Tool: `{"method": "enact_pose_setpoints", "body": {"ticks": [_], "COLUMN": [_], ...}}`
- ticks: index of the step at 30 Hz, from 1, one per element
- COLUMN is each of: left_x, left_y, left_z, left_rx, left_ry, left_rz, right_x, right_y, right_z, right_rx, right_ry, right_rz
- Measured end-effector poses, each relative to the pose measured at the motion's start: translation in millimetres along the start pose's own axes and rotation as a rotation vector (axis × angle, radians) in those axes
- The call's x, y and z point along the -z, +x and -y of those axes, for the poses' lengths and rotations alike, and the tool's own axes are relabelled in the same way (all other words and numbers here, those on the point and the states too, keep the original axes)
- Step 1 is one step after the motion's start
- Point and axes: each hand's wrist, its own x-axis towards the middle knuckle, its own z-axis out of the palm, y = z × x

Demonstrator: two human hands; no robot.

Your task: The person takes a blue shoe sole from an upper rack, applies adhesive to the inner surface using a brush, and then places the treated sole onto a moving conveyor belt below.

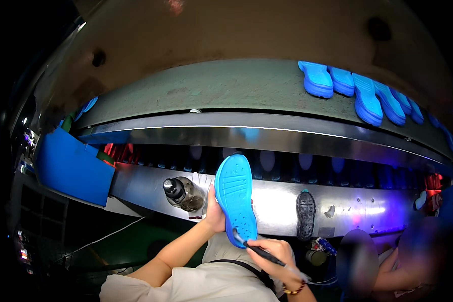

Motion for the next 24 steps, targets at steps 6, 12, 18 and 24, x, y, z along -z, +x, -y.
{"method": "enact_pose_setpoints", "body": {"ticks": [6, 12, 18, 24], "left_x": [-34.7, -56.1, -49.9, -66.2], "left_y": [-12.4, -12.0, -9.3, -6.8], "left_z": [-5.5, 0.7, -2.5, -11.4], "left_rx": [0.105, 0.126, 0.132, -0.046], "left_ry": [-0.123, -0.187, -0.115, -0.080], "left_rz": [0.247, 0.217, 0.399, 0.343], "right_x": [39.1, 33.7, 47.0, 53.4], "right_y": [29.2, 50.7, 52.6, 37.1], "right_z": [25.0, 33.3, 42.4, 42.2], "right_rx": [0.110, 0.200, 0.187, 0.338], "right_ry": [0.289, 0.208, 0.433, 0.353], "right_rz": [-0.193, -0.170, -0.236, 0.100]}}
